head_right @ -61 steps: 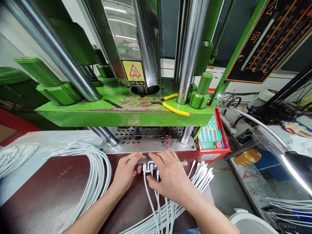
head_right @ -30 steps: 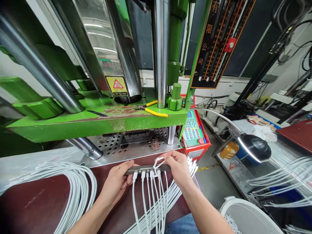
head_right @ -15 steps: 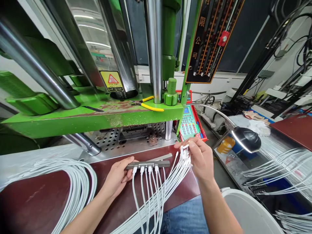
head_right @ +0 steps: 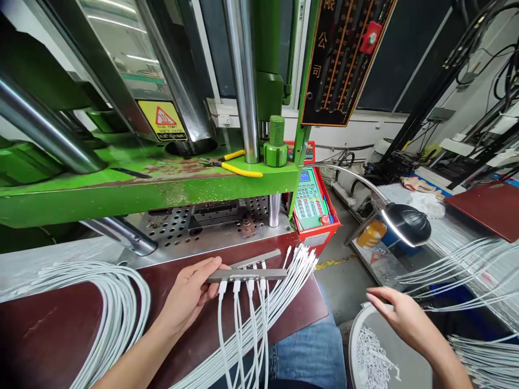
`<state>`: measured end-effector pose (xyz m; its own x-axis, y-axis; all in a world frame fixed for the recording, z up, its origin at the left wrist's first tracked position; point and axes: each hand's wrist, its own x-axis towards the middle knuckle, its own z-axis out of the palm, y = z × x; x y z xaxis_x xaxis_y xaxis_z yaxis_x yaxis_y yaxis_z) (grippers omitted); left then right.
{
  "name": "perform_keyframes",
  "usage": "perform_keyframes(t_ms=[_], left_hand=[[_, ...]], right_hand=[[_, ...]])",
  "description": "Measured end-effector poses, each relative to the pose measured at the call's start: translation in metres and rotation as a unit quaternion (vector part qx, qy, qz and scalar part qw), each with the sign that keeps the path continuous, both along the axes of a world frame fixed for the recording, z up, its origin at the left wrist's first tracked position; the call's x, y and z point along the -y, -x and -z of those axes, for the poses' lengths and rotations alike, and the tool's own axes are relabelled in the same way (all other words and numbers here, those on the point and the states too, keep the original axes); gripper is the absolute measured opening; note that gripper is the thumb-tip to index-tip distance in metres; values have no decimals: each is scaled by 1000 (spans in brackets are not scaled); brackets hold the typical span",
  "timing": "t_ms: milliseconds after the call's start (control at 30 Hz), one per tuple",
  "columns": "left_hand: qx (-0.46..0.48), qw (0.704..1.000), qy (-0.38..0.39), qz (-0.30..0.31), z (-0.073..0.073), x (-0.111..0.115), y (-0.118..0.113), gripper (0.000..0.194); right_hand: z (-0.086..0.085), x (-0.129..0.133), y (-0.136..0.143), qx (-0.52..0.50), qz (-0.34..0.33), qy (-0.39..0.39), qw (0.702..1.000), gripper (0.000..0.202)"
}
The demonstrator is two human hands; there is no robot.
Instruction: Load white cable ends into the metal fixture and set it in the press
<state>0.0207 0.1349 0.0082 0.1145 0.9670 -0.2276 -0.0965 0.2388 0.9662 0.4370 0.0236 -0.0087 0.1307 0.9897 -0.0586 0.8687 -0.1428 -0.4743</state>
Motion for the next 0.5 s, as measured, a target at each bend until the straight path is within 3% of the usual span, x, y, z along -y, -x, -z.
perform_keyframes(t_ms=[133, 200, 267, 367, 500], left_hand=[[-39, 997, -39, 53, -19, 7, -13, 37], [-51, 995, -54, 61, -28, 9, -18, 37], [-64, 994, -68, 52, -33, 10, -19, 38], [-55, 996, -65, 10, -32, 16, -17, 37], [138, 989, 60, -6, -18, 43, -29, 45]], right_hand=[[-53, -40, 111, -117, -176, -41, 977, 31], [-66, -61, 160, -104, -235, -82, 963, 32], [-67, -78, 194, -97, -293, -103, 946, 32], [-59, -99, 218, -102, -338, -80, 932, 36], [-58, -123, 224, -119, -318, -76, 938, 41]])
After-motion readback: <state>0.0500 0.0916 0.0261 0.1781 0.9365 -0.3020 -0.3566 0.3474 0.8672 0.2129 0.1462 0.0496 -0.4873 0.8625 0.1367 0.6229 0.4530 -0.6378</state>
